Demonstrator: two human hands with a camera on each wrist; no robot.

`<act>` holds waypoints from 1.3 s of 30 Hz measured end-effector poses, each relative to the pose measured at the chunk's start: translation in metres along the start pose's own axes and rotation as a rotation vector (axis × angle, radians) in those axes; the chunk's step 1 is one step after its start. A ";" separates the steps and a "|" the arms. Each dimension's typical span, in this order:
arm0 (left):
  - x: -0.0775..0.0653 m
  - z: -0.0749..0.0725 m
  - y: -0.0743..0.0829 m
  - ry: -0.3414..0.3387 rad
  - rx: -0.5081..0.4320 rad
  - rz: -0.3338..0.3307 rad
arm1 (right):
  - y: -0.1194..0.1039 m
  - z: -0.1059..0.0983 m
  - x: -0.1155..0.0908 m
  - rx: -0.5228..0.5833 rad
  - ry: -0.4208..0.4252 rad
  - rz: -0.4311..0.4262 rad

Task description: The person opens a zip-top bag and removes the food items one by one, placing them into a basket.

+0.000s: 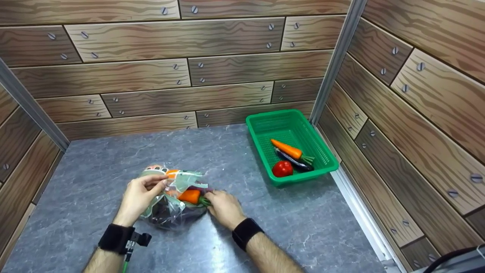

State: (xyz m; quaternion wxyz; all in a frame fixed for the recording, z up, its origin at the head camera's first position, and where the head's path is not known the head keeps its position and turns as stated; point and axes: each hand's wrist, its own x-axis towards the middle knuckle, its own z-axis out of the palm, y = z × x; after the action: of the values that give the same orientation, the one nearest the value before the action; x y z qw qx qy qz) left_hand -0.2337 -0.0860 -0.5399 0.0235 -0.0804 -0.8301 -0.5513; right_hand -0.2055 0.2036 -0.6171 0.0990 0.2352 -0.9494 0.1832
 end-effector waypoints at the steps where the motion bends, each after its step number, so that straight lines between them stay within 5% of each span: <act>1: 0.000 0.000 0.000 0.000 -0.002 0.001 | 0.000 -0.002 0.001 0.012 0.012 -0.011; 11: 0.000 -0.003 -0.001 -0.004 -0.015 0.000 | 0.009 -0.033 0.006 0.070 0.076 -0.147; 39: 0.001 -0.005 0.000 0.007 0.001 0.031 | 0.053 -0.121 0.002 -0.040 0.132 -0.271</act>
State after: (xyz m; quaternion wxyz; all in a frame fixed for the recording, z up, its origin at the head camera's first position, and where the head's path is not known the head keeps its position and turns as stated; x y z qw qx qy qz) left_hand -0.2350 -0.0906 -0.5377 0.0349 -0.0912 -0.8289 -0.5507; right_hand -0.2205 0.2941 -0.5226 0.1897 0.3467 -0.9038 0.1643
